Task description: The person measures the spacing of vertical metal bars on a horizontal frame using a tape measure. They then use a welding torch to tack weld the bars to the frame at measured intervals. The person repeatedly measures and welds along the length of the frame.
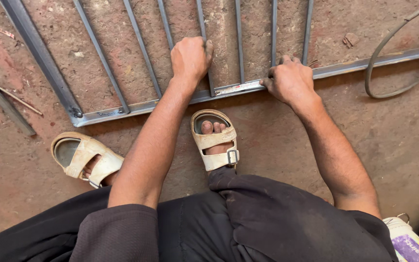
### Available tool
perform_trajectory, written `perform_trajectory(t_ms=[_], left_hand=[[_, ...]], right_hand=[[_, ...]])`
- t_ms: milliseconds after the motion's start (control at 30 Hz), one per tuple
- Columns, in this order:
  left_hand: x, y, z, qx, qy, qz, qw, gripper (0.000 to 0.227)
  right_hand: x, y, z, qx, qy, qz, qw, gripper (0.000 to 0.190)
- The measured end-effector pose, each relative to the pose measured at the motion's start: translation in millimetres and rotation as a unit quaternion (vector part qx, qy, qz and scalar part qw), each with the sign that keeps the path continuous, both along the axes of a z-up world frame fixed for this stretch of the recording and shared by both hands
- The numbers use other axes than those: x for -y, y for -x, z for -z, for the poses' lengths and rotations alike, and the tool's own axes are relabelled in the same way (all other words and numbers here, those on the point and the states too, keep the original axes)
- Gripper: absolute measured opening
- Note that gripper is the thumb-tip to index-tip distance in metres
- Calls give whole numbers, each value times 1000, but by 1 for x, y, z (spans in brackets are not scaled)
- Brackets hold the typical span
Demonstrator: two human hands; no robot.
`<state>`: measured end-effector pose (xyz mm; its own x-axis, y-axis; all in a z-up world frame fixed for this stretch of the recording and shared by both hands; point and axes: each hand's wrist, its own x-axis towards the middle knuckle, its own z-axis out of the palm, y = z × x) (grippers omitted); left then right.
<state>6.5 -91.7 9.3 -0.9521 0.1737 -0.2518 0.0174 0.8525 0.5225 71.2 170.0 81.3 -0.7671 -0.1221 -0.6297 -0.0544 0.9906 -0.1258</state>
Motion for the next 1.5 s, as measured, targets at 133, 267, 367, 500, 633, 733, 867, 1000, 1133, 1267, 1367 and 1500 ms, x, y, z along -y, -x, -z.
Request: perform_trajectory(t_ms=[133,267,367,500,633,733,867,1000,1133,1267,1367,1500], left_hand=[[2,2,-4,14,-18,9,1000,36],[-1,4,-1,54,6,5,998,38],[0,3,-1,25,3,12,1000,37],[1,2,-1,11,-6,1,1000,34],[1,0,1,9,1,3,1000,36],[1,1,1,0,14,15,1000,37],[0,4,-3,37,29,20,999,38],[-1,8,-5,62,38,21,997,39],[1,7,-3,71,36,31,996,40],[3,6,0,64,26,28,997,40],[3,4,1,56,21,26,998,40],[3,3,2,54,18,25,998,41]], right_hand=[[-2,-1,-1,-2,2,4,1000,36],[-2,0,-2,5,4,7,1000,36],[-2,0,-2,-2,6,4,1000,36],[-3,0,-3,-11,16,4,1000,35],[-2,0,0,-16,17,-2,1000,34],[-3,-2,0,-20,22,1,1000,35],[-2,0,-2,-9,20,5,1000,34],[-1,-1,-4,-14,21,3,1000,33],[-1,-2,-1,-9,18,7,1000,34],[-1,-1,-1,-12,17,2,1000,34],[-1,-1,-1,-12,14,-3,1000,34],[-2,-1,-1,-12,16,-2,1000,35]])
